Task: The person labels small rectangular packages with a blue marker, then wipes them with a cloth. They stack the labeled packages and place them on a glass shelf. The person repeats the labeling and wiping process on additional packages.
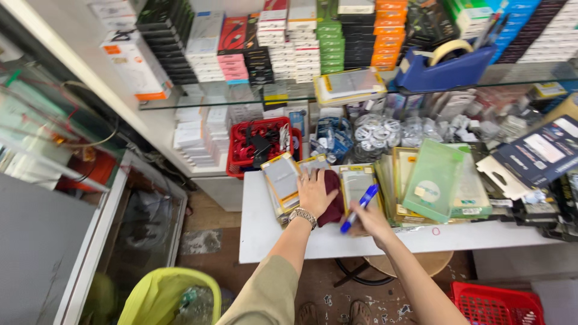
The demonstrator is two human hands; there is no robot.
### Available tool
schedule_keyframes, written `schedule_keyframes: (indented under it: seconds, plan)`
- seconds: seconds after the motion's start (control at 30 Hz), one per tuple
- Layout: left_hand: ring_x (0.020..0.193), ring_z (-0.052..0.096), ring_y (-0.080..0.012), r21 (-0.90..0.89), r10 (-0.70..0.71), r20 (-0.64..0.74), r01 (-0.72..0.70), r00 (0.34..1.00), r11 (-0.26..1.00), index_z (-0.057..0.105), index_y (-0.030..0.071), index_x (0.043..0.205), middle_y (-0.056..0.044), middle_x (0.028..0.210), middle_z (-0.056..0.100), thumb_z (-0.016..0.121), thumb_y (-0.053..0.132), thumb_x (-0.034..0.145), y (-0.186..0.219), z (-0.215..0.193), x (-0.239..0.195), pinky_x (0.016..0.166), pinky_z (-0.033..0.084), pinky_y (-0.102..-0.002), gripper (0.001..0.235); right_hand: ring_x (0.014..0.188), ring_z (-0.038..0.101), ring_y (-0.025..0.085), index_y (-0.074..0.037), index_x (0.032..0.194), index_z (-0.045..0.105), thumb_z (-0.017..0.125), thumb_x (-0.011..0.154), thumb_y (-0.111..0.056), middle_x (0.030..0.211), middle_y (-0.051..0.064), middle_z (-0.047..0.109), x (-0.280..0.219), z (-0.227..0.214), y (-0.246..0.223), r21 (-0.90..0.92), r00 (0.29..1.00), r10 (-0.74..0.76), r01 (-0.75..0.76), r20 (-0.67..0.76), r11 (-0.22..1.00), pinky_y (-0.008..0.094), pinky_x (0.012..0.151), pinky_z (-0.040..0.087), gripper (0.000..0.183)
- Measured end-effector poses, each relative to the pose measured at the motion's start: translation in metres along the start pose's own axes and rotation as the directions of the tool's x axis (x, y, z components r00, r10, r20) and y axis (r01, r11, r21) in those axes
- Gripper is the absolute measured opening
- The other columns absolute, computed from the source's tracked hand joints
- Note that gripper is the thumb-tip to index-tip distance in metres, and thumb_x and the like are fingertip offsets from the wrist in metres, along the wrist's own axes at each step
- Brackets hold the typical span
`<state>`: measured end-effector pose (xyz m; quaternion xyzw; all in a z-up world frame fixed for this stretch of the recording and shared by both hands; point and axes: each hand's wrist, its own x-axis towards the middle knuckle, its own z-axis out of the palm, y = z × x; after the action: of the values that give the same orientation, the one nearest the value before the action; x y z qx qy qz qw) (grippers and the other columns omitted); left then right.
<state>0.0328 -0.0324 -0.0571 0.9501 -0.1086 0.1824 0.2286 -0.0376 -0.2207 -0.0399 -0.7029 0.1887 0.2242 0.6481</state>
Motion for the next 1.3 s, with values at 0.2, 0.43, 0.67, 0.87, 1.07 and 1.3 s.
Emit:
schedule_keyframes:
  seconds: [0.2,0.43,0.67,0.87,1.07,1.3]
  plan:
    - [0.118,0.059,-0.0401,0.187,-0.077,0.218,0.036,0.973,0.982,0.052,0.015,0.142,-0.019,0.114,0.068,0.08,0.023,0.078,0.006,0.018,0.012,0.12,0.022,-0.067,0.07,0.064,0.074,0.026,-0.004,0.097,0.053,0.071,0.093,-0.04,0.079,0.017,0.073,0.016,-0.003,0.042,-0.279,0.981,0.173,-0.141,0.092,0.95,0.033,0.052,0.056,0.04]
    - [0.103,0.07,-0.0301,-0.724,-0.407,0.056,0.318,0.912,0.612,0.061,0.007,0.121,-0.015,0.108,0.073,0.075,0.014,0.079,-0.006,-0.03,0.04,0.093,0.053,-0.04,0.044,0.069,0.078,0.031,0.008,0.11,0.059,0.072,0.093,-0.02,0.089,0.021,0.073,0.066,0.03,0.095,-0.1,0.931,0.22,-0.199,0.29,0.975,0.035,0.057,0.061,0.035]
    - [0.095,0.064,-0.015,-0.934,-0.49,0.308,0.356,0.815,0.005,0.058,0.005,0.128,-0.005,0.108,0.069,0.065,0.006,0.084,-0.022,-0.057,0.033,0.086,0.054,-0.031,0.045,0.076,0.078,0.041,0.014,0.107,0.051,0.063,0.093,-0.011,0.095,0.031,0.072,0.084,0.106,0.133,0.539,0.97,0.23,-0.235,0.077,0.809,0.05,0.069,0.062,0.031]
    - [0.094,0.064,-0.0164,-0.911,-0.473,0.36,0.412,0.804,0.007,0.057,0.003,0.126,-0.008,0.107,0.068,0.064,0.005,0.084,-0.023,-0.065,0.022,0.084,0.055,-0.032,0.043,0.069,0.063,0.022,0.006,0.108,0.057,0.073,0.094,-0.019,0.092,0.015,0.072,0.107,0.113,0.153,0.595,0.969,0.211,-0.097,-0.125,0.798,0.038,0.065,0.057,0.033]
    - [0.101,0.068,-0.0176,-0.859,-0.406,0.312,0.437,0.859,0.265,0.06,0.005,0.123,-0.01,0.111,0.072,0.068,0.006,0.08,-0.021,-0.074,0.011,0.088,0.056,-0.032,0.044,0.091,0.066,0.021,0.0,0.118,0.059,0.077,0.087,-0.013,0.102,0.008,0.069,0.125,0.114,0.157,0.43,0.966,0.17,-0.071,-0.195,0.9,0.039,0.085,0.061,0.038]
    - [0.108,0.07,-0.0293,-0.612,-0.285,0.176,0.332,0.942,0.718,0.06,0.007,0.124,-0.018,0.114,0.073,0.078,0.016,0.075,0.002,-0.087,0.003,0.094,0.055,-0.039,0.053,0.111,0.06,0.026,-0.004,0.136,0.052,0.065,0.09,-0.011,0.124,0.012,0.063,0.084,0.068,0.13,0.415,0.986,0.082,-0.137,0.147,0.899,0.043,0.102,0.054,0.049]
